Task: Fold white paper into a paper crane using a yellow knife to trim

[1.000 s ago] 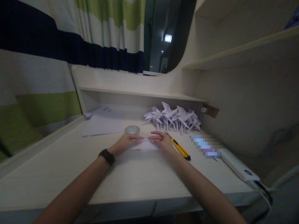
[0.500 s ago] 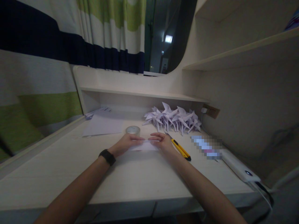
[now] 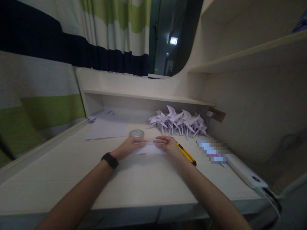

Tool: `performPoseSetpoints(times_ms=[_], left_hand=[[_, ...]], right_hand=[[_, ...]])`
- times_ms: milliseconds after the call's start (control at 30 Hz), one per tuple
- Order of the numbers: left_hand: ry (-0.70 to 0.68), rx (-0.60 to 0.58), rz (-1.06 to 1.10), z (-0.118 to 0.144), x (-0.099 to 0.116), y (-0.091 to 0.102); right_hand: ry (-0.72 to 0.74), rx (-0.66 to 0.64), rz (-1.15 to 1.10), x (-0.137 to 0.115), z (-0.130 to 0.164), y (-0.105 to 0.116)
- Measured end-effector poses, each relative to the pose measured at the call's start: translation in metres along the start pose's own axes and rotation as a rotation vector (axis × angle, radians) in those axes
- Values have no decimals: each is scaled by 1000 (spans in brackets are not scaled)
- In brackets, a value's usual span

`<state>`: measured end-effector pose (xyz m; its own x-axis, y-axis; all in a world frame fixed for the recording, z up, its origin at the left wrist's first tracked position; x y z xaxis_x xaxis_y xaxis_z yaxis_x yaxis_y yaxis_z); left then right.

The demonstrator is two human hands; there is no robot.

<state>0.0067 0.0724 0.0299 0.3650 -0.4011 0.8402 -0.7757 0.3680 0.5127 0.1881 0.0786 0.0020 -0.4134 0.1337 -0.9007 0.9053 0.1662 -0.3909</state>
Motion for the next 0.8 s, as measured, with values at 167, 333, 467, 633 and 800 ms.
performPoseSetpoints(times_ms=[167,333,467,633,800], left_hand=[[-1,-28,113,-1,-6,3],[27,-113,199,2,-5,-2],[33,-171,169,7,3,-5],[-7,-113,6,7,7,0],[0,-34,-49,5,3,7]], right_hand=[[5,-48,14,-3,-2,0],[-11,-83,6,-3,-3,0],[-12,-89,9,-4,-4,2],[2,-108,34,-5,-3,2],[17,-116,61,-6,-1,2]])
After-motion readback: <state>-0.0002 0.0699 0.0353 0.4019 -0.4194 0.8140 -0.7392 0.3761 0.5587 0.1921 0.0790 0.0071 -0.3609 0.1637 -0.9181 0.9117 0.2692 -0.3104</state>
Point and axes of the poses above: each hand's wrist, its own z-axis away from the middle knuckle, its own y-axis out of the back of the hand, x = y × z, the point moved 7 cm from there along -z, towards the middle knuckle, and after that the axes turned 12 degrees about -z, right-handed, at the moved point
